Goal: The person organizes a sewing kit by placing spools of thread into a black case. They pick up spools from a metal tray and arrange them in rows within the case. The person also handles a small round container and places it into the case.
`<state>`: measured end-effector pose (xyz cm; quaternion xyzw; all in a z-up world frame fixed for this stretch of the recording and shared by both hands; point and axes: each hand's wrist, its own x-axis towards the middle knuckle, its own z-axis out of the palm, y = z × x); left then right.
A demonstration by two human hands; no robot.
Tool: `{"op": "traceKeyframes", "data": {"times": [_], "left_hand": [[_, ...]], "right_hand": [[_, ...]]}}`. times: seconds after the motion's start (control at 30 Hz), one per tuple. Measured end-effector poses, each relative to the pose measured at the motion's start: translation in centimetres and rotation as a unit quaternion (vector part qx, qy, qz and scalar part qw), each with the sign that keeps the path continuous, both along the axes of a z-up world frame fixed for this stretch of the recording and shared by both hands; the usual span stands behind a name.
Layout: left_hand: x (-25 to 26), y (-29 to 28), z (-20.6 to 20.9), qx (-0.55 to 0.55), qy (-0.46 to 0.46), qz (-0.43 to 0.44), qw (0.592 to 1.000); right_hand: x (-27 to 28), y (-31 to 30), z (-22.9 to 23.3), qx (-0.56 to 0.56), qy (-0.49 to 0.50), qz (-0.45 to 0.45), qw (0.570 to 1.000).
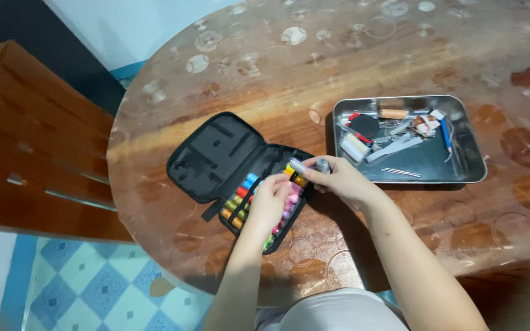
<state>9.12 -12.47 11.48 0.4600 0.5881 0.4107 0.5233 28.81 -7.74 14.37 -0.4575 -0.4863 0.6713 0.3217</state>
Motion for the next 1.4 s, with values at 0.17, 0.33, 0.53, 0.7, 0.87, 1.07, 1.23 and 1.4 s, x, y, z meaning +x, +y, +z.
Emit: {"op": "traceKeyframes", "data": {"times": [0.17,0.33,0.53,0.7,0.87,1.07,1.23,1.4], "left_hand": [[-0.9,-2.1,2.4,0.062,0.203,-0.071,0.975],[-0.5,-2.3,6.6,-0.075,0.213,-0.075,0.971],[-0.6,1.0,5.0,0.181,0.226,-0.141,0.947],[-1.4,1.7,4.5,0.204,0.328,-0.211,0.898],[-0.2,0.6,3.2,0.254,0.318,-0.164,0.899],[3.0,0.1,-0.5,0.024,0.042,0.003,0.999],[3.2,0.4,-1.2,-0.136,-0.272,0.033,0.952],[3.4,0.5,-0.8,-0.109,-0.291,0.033,0.950]], "right_hand": [[-0.3,0.0,-0.8,0.085,-0.016,0.005,0.996],[-0.1,-0.5,-0.1,0.177,-0.198,0.002,0.964],[1.2,-1.2,1.3,0.183,-0.181,0.082,0.963],[2.8,-1.4,0.5,0.075,-0.012,0.116,0.990],[2.9,-1.4,-0.3,0.036,0.160,0.025,0.986],[1.7,-0.9,-0.1,0.159,-0.075,-0.064,0.982],[1.0,-1.3,0.8,0.289,-0.188,-0.073,0.936],[0.9,-1.4,1.0,0.428,-0.188,-0.084,0.880]]}}
